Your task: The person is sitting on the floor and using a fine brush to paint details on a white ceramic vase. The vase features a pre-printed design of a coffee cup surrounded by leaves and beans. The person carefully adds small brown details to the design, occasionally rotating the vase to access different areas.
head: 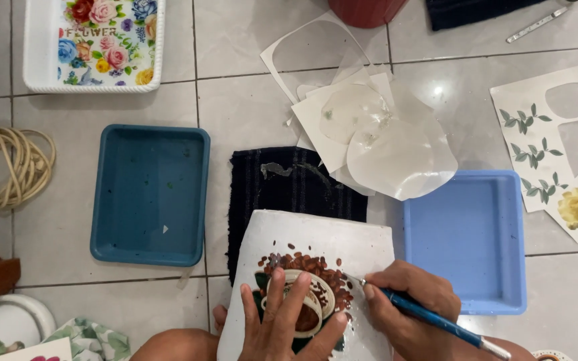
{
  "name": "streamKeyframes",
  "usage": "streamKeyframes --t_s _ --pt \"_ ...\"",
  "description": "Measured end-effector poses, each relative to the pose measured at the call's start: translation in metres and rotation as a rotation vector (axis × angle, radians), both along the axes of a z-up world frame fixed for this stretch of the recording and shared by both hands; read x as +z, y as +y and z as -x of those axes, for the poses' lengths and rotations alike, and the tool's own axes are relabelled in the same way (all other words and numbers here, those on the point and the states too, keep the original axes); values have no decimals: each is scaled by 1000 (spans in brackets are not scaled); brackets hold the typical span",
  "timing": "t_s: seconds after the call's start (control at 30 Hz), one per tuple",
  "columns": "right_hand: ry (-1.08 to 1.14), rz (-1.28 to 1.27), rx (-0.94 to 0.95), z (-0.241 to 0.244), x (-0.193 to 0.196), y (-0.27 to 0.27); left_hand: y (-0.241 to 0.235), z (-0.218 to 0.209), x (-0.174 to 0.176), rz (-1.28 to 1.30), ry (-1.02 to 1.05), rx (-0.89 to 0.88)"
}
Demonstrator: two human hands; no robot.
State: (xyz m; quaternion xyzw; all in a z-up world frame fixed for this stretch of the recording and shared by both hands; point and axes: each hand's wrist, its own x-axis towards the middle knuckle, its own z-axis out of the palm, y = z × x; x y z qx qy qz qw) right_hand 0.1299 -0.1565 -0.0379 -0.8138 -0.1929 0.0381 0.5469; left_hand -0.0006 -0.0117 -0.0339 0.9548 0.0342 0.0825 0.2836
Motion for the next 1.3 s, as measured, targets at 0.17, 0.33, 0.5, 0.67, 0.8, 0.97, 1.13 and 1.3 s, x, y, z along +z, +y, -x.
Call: streamKeyframes --t_s 0.17,0.33,0.5,0.67,0.8,0.97,1.13,1.3 --pt "-28 9 -46 3 6 4 8 10 24 261 63 47" --pt "-11 12 -29 3 0 0 46 -12 77 232 -80 133" --pt "9 59 -49 3 -3 -2 76 -86 50 360 231 -101" --pt "14 62 -32 2 -6 -3 80 -109 40 405 513 -191" --pt "14 65 -40 3 -6 -2 80 -113 40 434 634 -233" --pt "12 8 -32 5 -5 1 82 -111 37 451 632 -255" --pt "-8 -100 -7 5 -11 -2 79 -115 38 441 652 -218" --pt "16 -37 -4 5 -8 -3 77 -113 28 430 594 -203"
